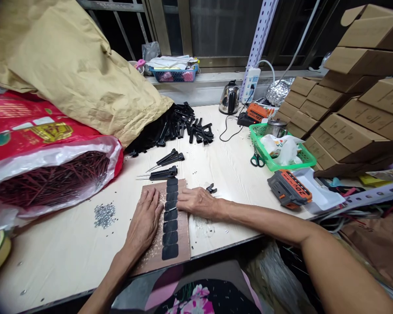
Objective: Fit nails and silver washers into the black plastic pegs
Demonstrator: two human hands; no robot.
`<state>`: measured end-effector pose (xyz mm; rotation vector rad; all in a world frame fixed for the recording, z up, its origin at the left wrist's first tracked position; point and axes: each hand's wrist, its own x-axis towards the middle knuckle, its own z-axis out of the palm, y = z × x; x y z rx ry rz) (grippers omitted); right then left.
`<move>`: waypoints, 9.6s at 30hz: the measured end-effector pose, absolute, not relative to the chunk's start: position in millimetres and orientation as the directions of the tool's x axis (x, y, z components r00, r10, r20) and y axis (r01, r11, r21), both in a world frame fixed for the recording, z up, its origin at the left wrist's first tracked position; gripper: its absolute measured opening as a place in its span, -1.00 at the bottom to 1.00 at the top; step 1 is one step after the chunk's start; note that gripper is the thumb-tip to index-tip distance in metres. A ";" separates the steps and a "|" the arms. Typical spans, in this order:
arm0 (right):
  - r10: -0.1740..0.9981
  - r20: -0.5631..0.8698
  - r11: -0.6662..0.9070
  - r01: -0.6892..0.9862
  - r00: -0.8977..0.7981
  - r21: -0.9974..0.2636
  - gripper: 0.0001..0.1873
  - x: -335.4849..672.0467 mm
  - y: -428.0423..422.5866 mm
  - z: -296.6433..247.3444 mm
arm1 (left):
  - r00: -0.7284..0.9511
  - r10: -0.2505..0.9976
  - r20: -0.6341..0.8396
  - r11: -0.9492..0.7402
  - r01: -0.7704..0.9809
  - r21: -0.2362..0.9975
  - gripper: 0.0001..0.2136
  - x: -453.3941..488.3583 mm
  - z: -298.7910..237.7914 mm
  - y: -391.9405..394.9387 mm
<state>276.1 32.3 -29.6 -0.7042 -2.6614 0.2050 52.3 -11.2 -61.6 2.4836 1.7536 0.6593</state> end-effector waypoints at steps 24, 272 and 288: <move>0.907 0.311 0.391 0.291 -0.286 -0.873 -0.86 255.2 17.7 -4.6 | -0.175 0.981 0.087 0.001 0.447 0.895 -0.62 75.5 -17.9 -39.2; 0.778 0.416 0.607 0.737 -0.471 -0.299 -0.75 209.3 -2.3 8.5 | -0.321 0.944 -0.077 0.065 -0.047 0.997 -0.64 58.5 -4.4 -28.3; 0.837 0.307 0.540 0.596 -0.452 -0.594 -0.75 212.2 1.4 8.9 | -0.288 0.955 -0.073 0.037 -0.129 0.991 -0.67 57.4 -11.6 -26.9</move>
